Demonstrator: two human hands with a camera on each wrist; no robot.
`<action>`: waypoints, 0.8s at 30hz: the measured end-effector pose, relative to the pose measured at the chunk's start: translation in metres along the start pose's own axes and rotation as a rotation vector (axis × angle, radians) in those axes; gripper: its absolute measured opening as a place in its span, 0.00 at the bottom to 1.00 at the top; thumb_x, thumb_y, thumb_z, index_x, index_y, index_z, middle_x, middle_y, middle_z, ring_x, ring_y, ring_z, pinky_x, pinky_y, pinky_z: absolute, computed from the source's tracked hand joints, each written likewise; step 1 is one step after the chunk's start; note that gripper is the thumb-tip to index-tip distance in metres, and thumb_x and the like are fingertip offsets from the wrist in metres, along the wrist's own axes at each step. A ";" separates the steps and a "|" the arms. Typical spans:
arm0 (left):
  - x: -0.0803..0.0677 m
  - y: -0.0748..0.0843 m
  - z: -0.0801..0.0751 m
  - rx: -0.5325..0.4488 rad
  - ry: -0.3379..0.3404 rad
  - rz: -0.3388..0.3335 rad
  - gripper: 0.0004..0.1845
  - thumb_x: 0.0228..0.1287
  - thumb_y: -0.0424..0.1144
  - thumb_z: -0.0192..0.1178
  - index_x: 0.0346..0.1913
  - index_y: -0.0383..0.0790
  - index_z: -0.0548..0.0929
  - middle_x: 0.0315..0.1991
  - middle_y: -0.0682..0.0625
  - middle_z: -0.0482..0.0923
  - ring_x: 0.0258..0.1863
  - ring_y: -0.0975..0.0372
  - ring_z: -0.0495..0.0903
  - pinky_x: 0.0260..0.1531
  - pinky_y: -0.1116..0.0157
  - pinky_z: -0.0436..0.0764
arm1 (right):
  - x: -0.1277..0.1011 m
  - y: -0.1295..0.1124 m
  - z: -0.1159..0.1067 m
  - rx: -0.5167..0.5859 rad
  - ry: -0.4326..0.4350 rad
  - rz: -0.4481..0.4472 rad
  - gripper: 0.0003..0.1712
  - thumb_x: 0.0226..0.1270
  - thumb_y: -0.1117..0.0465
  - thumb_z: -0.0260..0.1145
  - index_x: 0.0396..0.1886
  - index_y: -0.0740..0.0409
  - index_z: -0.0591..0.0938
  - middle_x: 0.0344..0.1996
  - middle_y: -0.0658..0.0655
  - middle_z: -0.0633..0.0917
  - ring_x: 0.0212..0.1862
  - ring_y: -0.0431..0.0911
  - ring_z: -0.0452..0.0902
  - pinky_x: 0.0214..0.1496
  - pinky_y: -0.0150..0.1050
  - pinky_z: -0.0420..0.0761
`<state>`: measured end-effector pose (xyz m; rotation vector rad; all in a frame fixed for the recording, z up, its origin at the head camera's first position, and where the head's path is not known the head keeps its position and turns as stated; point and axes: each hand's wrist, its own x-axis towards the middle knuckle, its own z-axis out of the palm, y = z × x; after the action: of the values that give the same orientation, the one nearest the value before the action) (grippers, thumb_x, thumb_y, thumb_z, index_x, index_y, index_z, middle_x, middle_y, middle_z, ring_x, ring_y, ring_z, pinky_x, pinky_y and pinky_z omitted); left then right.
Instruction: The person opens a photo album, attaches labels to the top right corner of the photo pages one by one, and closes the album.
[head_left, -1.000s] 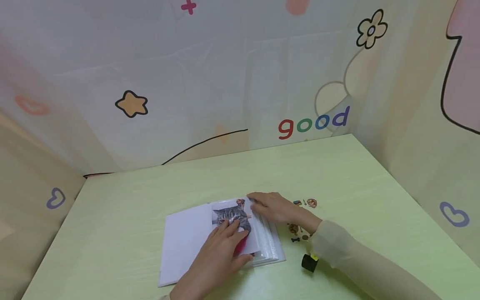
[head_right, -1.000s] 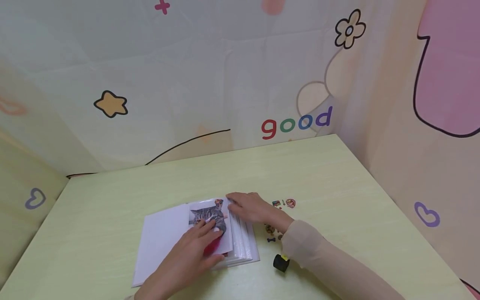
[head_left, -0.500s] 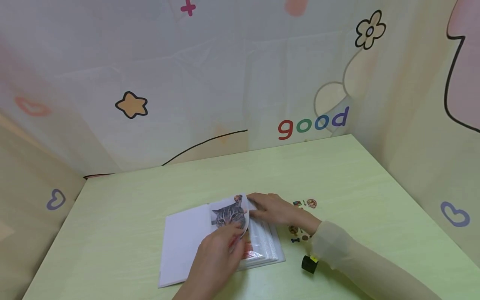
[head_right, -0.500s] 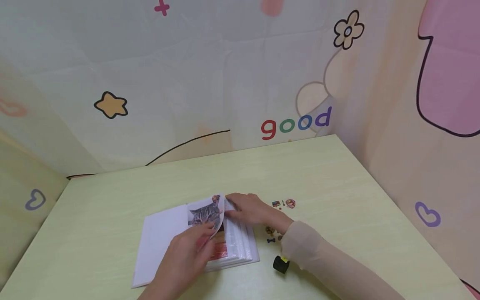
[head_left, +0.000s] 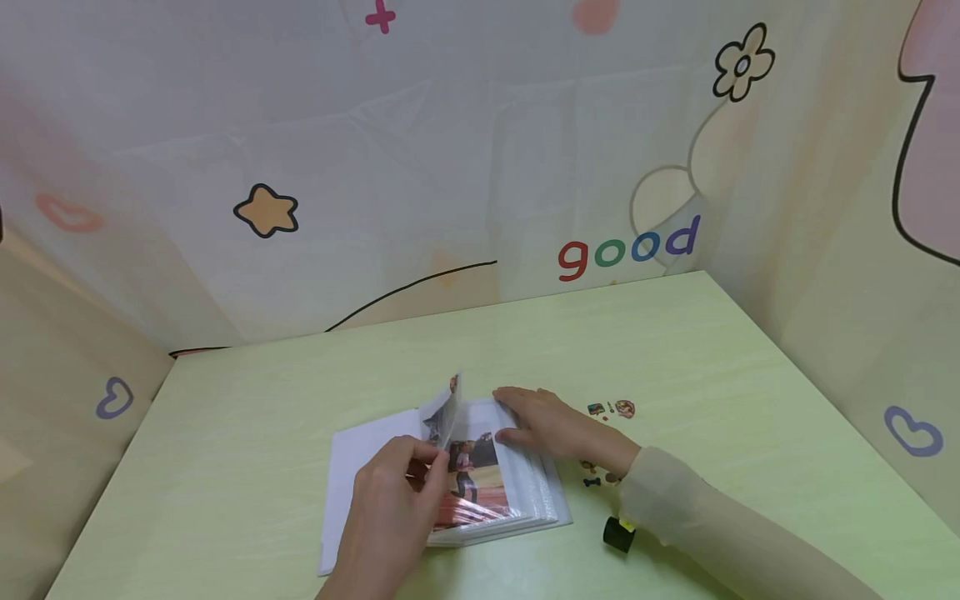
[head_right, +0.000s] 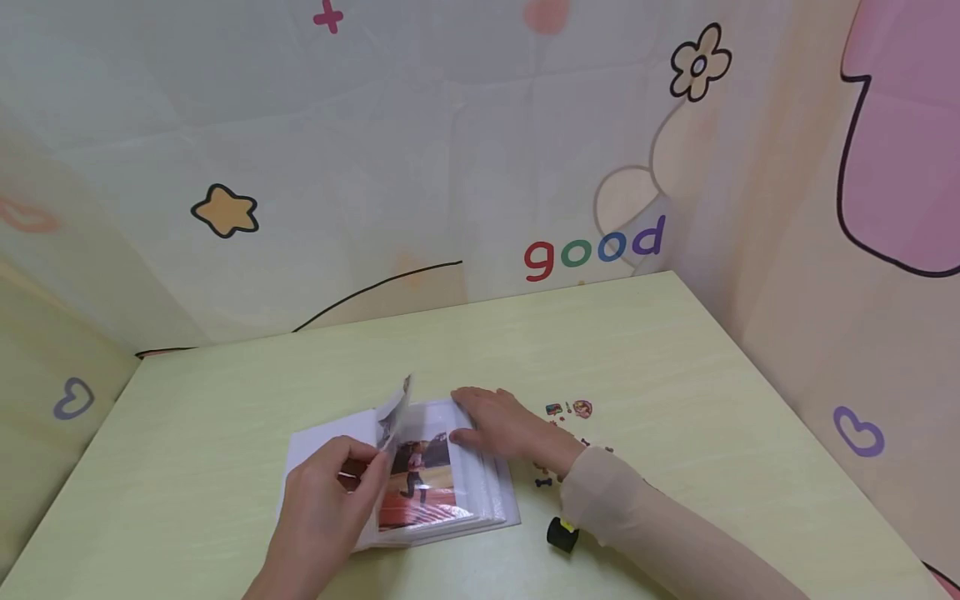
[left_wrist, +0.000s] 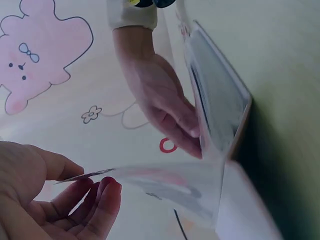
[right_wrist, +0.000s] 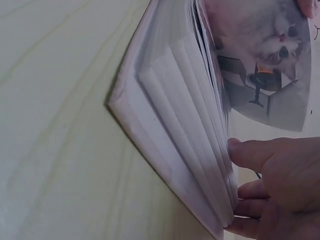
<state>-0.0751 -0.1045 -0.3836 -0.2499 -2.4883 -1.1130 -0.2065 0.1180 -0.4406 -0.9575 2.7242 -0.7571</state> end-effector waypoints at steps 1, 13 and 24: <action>0.001 -0.001 -0.003 -0.002 0.011 -0.008 0.06 0.62 0.27 0.70 0.33 0.40 0.85 0.29 0.57 0.81 0.27 0.69 0.79 0.27 0.71 0.81 | 0.000 0.000 0.000 0.002 0.000 -0.001 0.38 0.76 0.55 0.67 0.74 0.73 0.66 0.72 0.71 0.70 0.74 0.64 0.65 0.75 0.64 0.61; 0.004 -0.014 -0.035 0.061 0.104 -0.052 0.10 0.59 0.22 0.67 0.41 0.36 0.88 0.32 0.50 0.85 0.26 0.65 0.81 0.27 0.69 0.82 | -0.001 -0.004 -0.003 0.042 -0.017 0.029 0.39 0.76 0.54 0.67 0.76 0.71 0.66 0.74 0.69 0.69 0.75 0.63 0.64 0.76 0.62 0.58; 0.004 -0.030 -0.054 0.106 0.068 -0.193 0.06 0.60 0.26 0.71 0.38 0.38 0.88 0.27 0.53 0.84 0.27 0.63 0.81 0.25 0.70 0.79 | -0.001 -0.008 -0.003 0.040 -0.034 0.042 0.38 0.76 0.55 0.66 0.76 0.71 0.66 0.74 0.69 0.68 0.76 0.63 0.61 0.77 0.63 0.55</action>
<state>-0.0728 -0.1647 -0.3694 0.0590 -2.5422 -1.0387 -0.2021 0.1148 -0.4340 -0.8933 2.6802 -0.7772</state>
